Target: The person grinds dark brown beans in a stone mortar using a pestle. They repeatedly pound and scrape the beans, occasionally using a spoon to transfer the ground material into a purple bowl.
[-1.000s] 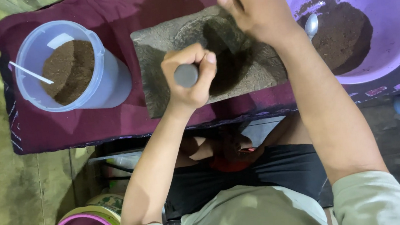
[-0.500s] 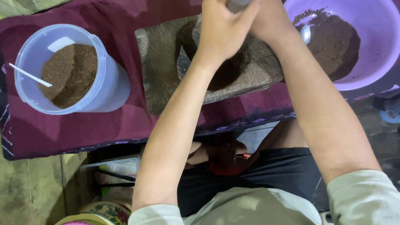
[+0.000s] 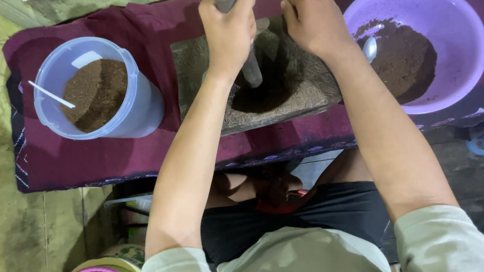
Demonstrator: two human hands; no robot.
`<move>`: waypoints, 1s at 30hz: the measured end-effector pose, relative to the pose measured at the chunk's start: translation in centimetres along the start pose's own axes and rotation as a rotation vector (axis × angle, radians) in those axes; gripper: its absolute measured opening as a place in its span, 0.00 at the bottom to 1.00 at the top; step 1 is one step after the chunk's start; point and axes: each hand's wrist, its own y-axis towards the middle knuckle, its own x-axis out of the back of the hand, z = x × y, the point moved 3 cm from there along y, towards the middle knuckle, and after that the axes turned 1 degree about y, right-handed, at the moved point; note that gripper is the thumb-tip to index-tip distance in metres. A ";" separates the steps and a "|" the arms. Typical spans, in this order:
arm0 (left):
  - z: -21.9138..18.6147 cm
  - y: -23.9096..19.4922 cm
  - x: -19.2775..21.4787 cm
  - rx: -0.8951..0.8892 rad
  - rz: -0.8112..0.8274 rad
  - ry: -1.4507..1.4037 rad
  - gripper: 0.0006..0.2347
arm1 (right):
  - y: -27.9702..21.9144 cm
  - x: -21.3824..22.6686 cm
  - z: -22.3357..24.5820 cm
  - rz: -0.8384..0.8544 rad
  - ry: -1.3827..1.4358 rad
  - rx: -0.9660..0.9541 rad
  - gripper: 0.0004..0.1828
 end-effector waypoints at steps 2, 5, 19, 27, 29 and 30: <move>-0.4 -1.2 0.1 -0.018 0.028 -0.007 0.13 | -0.2 0.1 0.0 -0.001 0.029 0.001 0.24; -1.0 -2.9 0.5 -0.094 0.081 0.004 0.14 | -0.5 0.3 0.1 -0.007 0.055 0.007 0.27; -4.3 -11.2 -1.3 -0.367 0.308 0.206 0.19 | -2.8 1.2 2.9 -0.002 -0.180 0.085 0.34; -3.1 -7.9 -4.2 -0.406 0.346 0.235 0.15 | -3.3 1.6 3.1 0.042 -0.143 0.025 0.41; -2.1 -6.3 -4.3 -0.342 0.326 0.227 0.14 | -3.3 0.8 2.0 0.017 -0.183 0.078 0.25; -1.6 -5.4 -4.3 -0.276 0.305 0.220 0.13 | -3.3 0.4 1.6 -0.006 -0.221 0.131 0.09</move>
